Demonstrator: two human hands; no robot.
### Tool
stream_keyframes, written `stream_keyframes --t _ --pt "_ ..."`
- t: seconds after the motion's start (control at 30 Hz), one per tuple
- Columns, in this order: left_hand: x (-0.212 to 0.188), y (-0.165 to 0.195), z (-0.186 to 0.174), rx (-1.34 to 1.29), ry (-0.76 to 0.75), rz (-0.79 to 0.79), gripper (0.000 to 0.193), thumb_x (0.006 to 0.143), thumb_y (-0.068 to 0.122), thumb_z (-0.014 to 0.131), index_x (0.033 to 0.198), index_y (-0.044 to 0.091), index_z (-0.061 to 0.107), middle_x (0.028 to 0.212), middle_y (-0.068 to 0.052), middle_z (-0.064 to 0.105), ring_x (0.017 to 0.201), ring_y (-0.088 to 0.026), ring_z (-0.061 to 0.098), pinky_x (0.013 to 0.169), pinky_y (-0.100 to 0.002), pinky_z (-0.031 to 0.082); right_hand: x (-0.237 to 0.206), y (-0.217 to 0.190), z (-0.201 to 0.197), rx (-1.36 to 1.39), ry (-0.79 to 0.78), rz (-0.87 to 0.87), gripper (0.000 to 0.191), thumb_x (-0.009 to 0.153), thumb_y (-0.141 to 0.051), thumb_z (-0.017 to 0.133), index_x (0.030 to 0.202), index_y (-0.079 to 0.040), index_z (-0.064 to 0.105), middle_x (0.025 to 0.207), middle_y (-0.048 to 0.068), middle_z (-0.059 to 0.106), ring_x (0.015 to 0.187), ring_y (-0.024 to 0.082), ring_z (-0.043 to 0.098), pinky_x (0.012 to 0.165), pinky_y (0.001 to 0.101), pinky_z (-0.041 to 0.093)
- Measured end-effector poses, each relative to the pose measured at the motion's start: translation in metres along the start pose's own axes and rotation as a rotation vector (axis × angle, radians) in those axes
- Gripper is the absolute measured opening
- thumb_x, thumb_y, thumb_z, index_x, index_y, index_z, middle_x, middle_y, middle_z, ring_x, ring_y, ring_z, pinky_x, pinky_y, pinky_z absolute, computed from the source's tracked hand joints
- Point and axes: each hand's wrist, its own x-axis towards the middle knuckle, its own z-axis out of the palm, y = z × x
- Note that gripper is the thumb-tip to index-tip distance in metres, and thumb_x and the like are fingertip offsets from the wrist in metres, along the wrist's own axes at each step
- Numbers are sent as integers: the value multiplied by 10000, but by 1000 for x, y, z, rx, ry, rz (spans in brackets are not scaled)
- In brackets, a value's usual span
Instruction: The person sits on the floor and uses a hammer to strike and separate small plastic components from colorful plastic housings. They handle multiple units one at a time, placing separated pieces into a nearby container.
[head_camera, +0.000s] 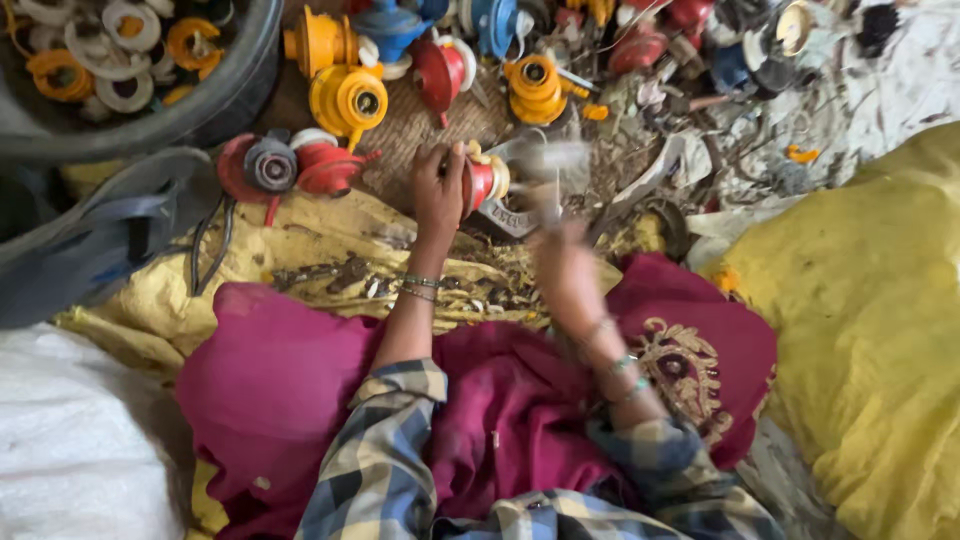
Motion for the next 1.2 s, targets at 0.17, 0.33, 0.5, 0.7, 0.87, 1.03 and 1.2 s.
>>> stream_keyframes --t 0.17,0.33,0.5,0.7,0.87,1.03,1.2 --pt "-2 1 5 43 -16 -10 357 1052 339 608 957 19 735 884 -172 703 846 -318 663 796 -414 513 -19 -27 36 1524 -393 843 363 1047 -325 622 1058 31 549 727 245 668 608 317 622 554 476 486" --pt "-1 1 5 -87 -6 -63 390 1063 340 583 937 1 731 914 -154 722 854 -226 682 811 -367 516 -24 5 25 1990 -276 1059 332 1052 -327 574 1104 1 580 755 77 652 589 157 620 506 324 499" --pt "3 1 4 -369 -21 -228 379 1081 320 568 943 -13 688 910 -120 734 852 -178 657 842 -330 517 -12 1 32 2243 -213 1249 311 1068 -327 531 1097 -23 589 763 -9 618 578 102 610 493 255 495" --pt "5 1 4 -241 7 -246 522 1076 428 504 840 -13 651 737 -82 645 699 -141 558 697 -337 475 -14 -14 57 2259 -387 1486 424 1111 -374 548 1121 35 655 805 43 641 643 142 597 569 311 493" --pt "5 2 4 -294 73 -422 591 1080 489 495 770 -8 574 684 -41 524 653 -136 430 599 -361 380 -2 -11 36 2050 39 1266 558 952 -220 672 1412 -14 435 1226 136 633 1082 240 611 925 387 518" --pt "10 6 0 -533 213 -504 564 1065 490 522 765 19 601 722 3 542 681 -122 439 617 -334 412 43 20 -1 1277 165 755 679 841 -145 760 1429 48 480 1413 289 529 1299 414 488 1070 482 424" --pt "17 12 -3 -609 322 -589 499 1030 460 548 793 32 645 757 2 613 693 -124 509 643 -319 469 96 30 -7 1334 -77 475 533 877 -166 757 1370 -58 587 1278 182 652 1177 409 581 1003 485 487"
